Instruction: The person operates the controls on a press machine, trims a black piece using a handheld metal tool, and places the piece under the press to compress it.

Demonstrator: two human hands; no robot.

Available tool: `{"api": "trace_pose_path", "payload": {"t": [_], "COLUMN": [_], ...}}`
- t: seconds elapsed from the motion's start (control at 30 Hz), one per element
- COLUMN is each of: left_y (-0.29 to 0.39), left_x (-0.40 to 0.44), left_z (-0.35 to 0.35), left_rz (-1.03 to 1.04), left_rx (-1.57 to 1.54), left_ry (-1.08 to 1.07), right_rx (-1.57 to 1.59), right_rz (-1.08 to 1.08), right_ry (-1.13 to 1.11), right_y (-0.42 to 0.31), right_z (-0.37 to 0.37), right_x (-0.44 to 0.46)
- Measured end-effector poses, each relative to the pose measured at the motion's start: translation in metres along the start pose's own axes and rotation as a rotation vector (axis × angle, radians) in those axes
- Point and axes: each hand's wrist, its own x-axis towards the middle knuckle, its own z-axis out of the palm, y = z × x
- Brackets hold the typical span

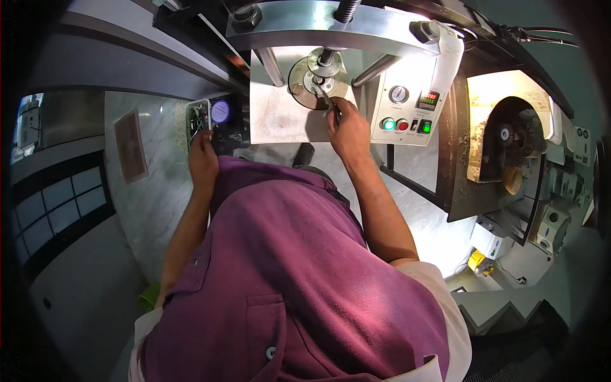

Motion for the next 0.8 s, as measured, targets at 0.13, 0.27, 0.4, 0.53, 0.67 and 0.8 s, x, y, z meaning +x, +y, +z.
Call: {"api": "trace_pose_path", "payload": {"t": [0.13,0.27,0.4,0.53,0.67,0.8], "left_y": [-0.008,-0.007,-0.006,0.006,0.059,0.094], "left_x": [0.025,0.043,0.043,0.039,0.035,0.040], "left_z": [-0.016,-0.015,0.015,0.039,0.038,0.043], "left_rz": [-0.041,-0.128,-0.099,0.174,0.104,0.127], "left_rx": [0.080,-0.245,-0.508,-0.106,-0.284,-0.170], "left_ry": [0.175,0.090,-0.055,-0.123,-0.165,-0.171], "right_rx": [0.010,-0.040,0.036,0.023,0.022,-0.010], "right_rz": [0.077,-0.013,0.083,0.084,0.005,-0.021], "right_ry": [-0.019,-0.108,-0.043,-0.082,-0.062,-0.107], "right_y": [0.003,0.007,0.001,-0.001,-0.002,-0.006], "right_z": [-0.002,0.004,0.003,0.006,0.016,0.023], "right_x": [0.008,0.009,0.011,0.012,0.012,0.009]}}
